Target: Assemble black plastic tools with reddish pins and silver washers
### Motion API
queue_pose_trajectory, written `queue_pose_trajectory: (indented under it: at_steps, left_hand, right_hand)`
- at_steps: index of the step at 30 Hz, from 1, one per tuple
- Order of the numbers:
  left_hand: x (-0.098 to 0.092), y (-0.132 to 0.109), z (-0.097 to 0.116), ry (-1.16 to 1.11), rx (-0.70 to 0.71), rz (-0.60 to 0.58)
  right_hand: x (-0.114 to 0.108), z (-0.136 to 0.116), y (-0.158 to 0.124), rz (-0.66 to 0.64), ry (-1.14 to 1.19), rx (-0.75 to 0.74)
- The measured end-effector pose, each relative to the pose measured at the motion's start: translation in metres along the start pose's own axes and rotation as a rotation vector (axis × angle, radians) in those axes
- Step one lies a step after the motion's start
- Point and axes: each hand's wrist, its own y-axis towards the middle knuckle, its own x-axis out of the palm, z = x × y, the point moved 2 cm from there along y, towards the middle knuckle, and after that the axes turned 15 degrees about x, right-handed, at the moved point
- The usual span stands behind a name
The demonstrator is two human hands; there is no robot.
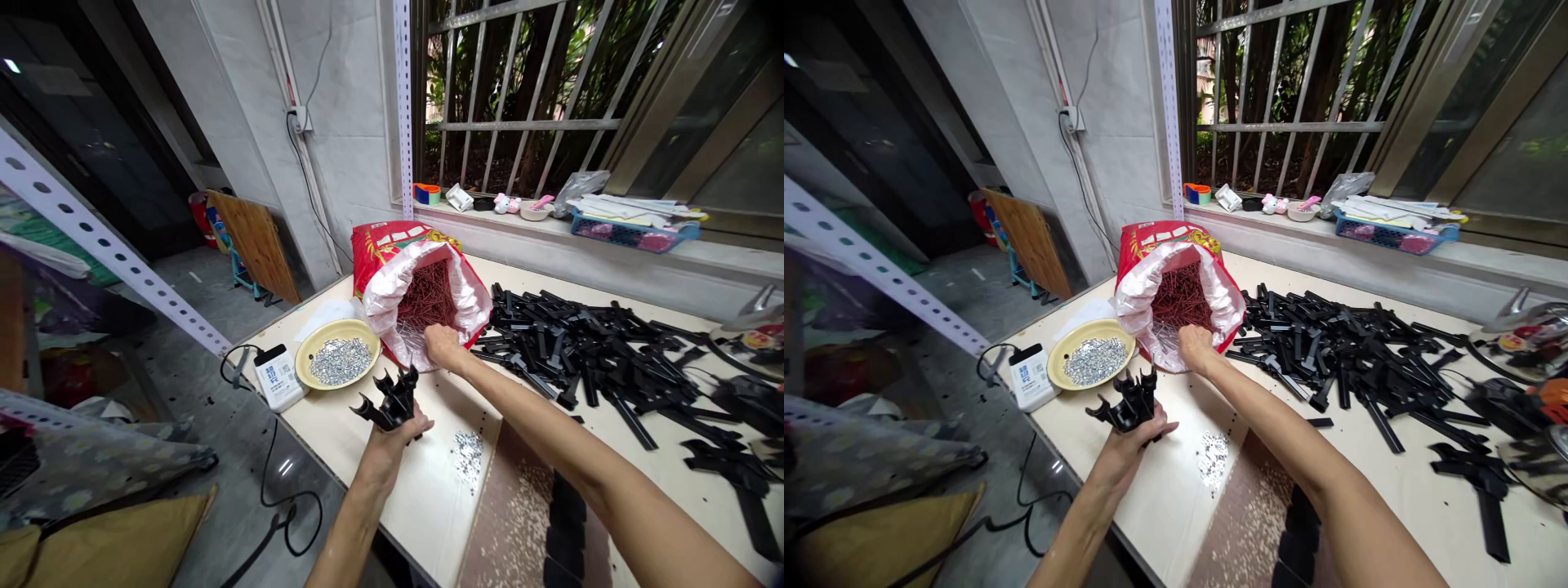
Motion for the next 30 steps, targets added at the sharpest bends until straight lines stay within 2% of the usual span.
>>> queue_pose_trajectory:
  at_steps: [3, 5, 7, 9, 11, 13, 16, 20, 25, 29, 30]
  left_hand:
    - [-0.002, 0.001, 0.002, 0.007, -0.01, 0.034]
    - [-0.003, 0.003, 0.002, 0.097, 0.03, 0.054]
    - [-0.001, 0.005, 0.002, 0.191, 0.078, 0.065]
    - [0.003, 0.007, 0.001, 0.249, 0.111, 0.059]
    - [0.01, 0.009, 0.0, 0.268, 0.114, 0.031]
    - [0.017, 0.011, 0.0, 0.281, 0.104, 0.004]
    - [0.024, 0.011, 0.002, 0.325, 0.121, -0.026]
    - [0.028, 0.009, 0.005, 0.359, 0.148, -0.032]
    - [0.022, 0.013, -0.001, 0.421, 0.194, -0.047]
    - [0.015, 0.017, -0.007, 0.478, 0.215, -0.044]
    - [0.013, 0.017, -0.007, 0.472, 0.208, -0.04]
  right_hand:
    - [-0.027, 0.011, -0.013, 0.014, -0.078, 0.129]
    - [-0.046, 0.019, -0.026, -0.024, -0.04, 0.094]
    - [-0.063, 0.023, -0.043, -0.118, 0.185, -0.015]
    - [-0.076, 0.022, -0.063, -0.175, 0.538, -0.113]
    - [-0.083, 0.018, -0.082, -0.134, 0.818, -0.174]
    - [-0.085, 0.011, -0.099, -0.055, 0.925, -0.244]
    - [-0.081, 0.001, -0.114, -0.011, 0.848, -0.329]
    - [-0.076, -0.001, -0.119, -0.005, 0.649, -0.401]
    - [-0.077, -0.002, -0.119, 0.137, 0.48, -0.488]
    - [-0.075, -0.001, -0.108, -0.096, 0.504, -0.599]
    - [-0.075, 0.001, -0.102, -0.106, 0.493, -0.589]
